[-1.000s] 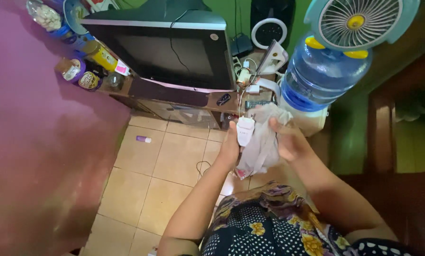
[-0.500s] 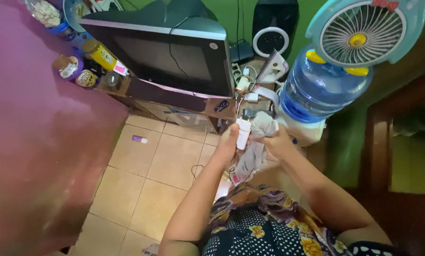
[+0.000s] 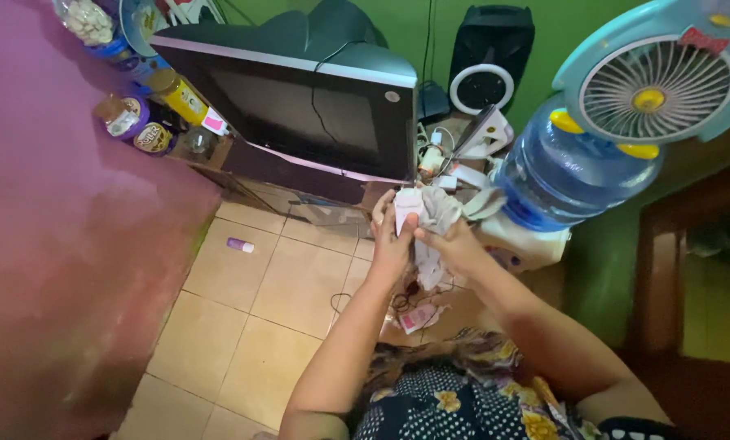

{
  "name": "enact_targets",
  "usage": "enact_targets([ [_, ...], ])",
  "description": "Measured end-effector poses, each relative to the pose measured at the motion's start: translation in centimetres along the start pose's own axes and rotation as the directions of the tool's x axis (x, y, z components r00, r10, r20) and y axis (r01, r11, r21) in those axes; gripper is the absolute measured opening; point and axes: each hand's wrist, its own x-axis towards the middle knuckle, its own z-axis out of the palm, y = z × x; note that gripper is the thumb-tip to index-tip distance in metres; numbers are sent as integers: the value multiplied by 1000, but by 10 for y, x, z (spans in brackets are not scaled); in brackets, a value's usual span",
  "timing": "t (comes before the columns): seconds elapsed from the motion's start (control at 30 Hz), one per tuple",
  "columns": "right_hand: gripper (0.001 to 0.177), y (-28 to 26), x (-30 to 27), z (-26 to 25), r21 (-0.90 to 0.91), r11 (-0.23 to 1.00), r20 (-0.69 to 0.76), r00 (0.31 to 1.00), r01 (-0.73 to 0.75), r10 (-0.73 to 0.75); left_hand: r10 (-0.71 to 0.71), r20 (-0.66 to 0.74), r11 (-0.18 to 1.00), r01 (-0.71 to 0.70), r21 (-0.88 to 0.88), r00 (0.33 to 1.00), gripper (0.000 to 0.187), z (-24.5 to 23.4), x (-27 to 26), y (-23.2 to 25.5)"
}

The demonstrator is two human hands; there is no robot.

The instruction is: Cleaning a phone charger and USB cable with a white cloth.

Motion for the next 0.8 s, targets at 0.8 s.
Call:
enact_targets([
  [0.8, 31, -1, 63, 131, -156, 979, -156, 982, -132, 107, -215, 340, 223, 385, -895, 915, 43, -101, 95, -52],
])
